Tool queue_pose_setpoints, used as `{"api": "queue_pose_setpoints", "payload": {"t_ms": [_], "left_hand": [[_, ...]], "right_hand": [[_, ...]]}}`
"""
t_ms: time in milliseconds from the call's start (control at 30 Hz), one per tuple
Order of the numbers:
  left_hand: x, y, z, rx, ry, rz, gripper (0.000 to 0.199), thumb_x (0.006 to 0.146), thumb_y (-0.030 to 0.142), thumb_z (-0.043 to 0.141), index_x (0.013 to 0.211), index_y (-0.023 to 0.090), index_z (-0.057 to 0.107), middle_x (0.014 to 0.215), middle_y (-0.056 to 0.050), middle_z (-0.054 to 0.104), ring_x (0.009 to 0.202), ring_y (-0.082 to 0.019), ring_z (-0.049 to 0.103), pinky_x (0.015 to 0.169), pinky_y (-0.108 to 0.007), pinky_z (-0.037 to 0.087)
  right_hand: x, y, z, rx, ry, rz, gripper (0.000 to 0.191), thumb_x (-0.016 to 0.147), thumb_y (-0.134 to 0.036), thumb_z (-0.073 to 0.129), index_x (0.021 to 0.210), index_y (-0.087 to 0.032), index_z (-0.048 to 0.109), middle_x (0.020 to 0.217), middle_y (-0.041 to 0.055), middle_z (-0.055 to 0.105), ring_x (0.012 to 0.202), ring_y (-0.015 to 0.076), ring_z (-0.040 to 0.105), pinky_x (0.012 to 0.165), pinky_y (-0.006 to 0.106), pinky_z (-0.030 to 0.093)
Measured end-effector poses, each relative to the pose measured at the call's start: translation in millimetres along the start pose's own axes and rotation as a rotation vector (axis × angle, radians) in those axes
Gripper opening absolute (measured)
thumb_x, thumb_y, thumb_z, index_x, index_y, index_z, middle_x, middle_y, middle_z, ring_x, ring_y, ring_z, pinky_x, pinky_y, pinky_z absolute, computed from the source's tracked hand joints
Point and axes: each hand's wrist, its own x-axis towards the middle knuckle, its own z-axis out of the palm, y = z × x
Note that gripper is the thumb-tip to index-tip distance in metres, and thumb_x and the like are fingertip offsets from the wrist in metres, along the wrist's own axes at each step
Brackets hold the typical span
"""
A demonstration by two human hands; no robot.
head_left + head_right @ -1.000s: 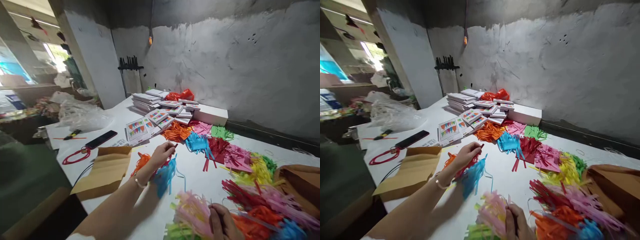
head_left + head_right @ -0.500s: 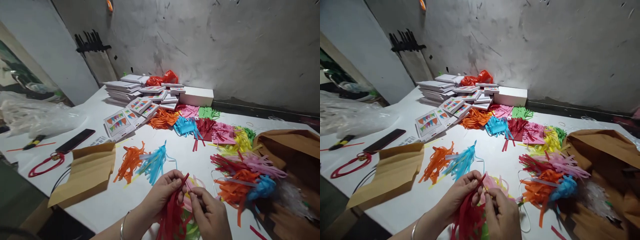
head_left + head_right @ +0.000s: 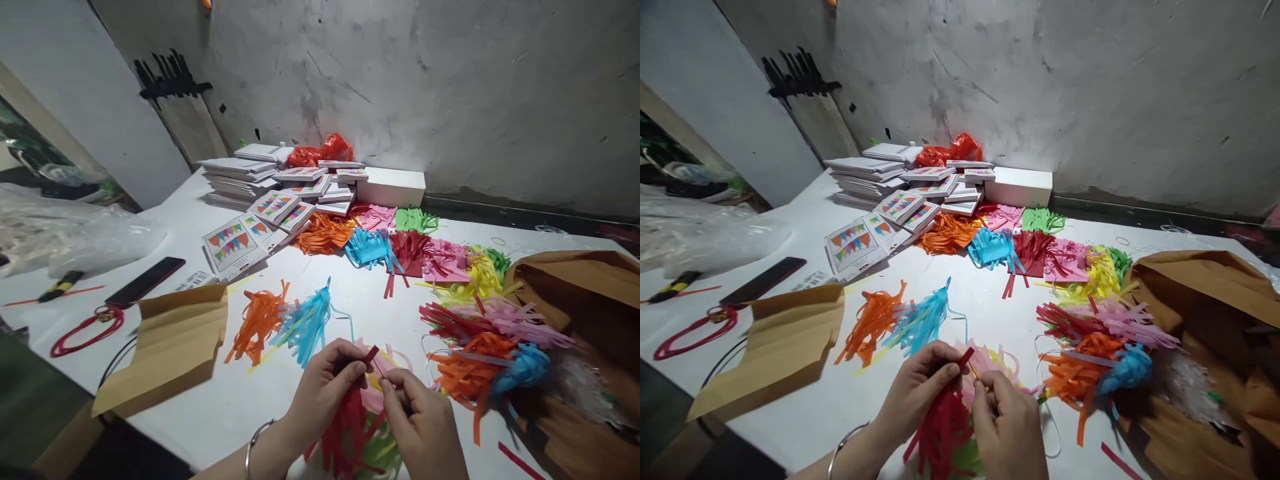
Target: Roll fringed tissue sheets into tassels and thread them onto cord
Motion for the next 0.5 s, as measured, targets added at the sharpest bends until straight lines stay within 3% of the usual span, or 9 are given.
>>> {"api": "queue_pose_setpoints", "payload": {"t_ms": [100, 167, 333, 500], "left_hand": [[-1, -4, -3.1, 0.180, -0.009, 0.085, 0.002, 0.086, 0.019, 0.070, 0.086, 0.018, 0.072, 0.078, -0.001, 0.072, 0.070, -0.013, 0.067, 0.067, -0.021, 0.053], [-1, -6, -5.2, 0.271, -0.028, 0.129, 0.006, 0.085, 0.015, 0.067, 0.084, 0.018, 0.072, 0.077, -0.002, 0.072, 0.070, -0.014, 0.067, 0.067, -0.022, 0.053], [-1, -6, -11.6, 0.440, -0.115, 0.264, 0.007, 0.084, 0.015, 0.068, 0.086, 0.019, 0.074, 0.078, -0.004, 0.076, 0.071, -0.016, 0.068, 0.066, -0.024, 0.053], [-1, 0, -14.4, 0.534, -0.133, 0.281, 0.007, 0.088, 0.018, 0.067, 0.086, 0.020, 0.074, 0.080, -0.007, 0.076, 0.072, -0.018, 0.068, 0.067, -0.026, 0.051]], "right_hand": [[1, -1, -3, 0.020, -0.047, -0.002, 0.037, 0.093, -0.050, 0.050, 0.080, -0.020, 0.067, 0.052, -0.0062, 0.036, 0.047, 0.0095, 0.031, 0.048, 0.026, 0.019], [2, -1, -5, 0.068, -0.115, 0.020, 0.039, 0.092, -0.053, 0.052, 0.080, -0.019, 0.067, 0.051, -0.0065, 0.036, 0.047, 0.0092, 0.030, 0.048, 0.026, 0.019], [9, 0, -9, 0.253, -0.238, 0.211, 0.047, 0.087, -0.063, 0.057, 0.080, -0.017, 0.064, 0.052, -0.0041, 0.049, 0.048, 0.0102, 0.043, 0.047, 0.022, 0.027], [10, -3, -6, 0.468, -0.239, 0.232, 0.050, 0.085, -0.063, 0.063, 0.107, -0.018, 0.058, 0.055, -0.0040, 0.060, 0.052, 0.0123, 0.052, 0.053, 0.022, 0.034]]}}
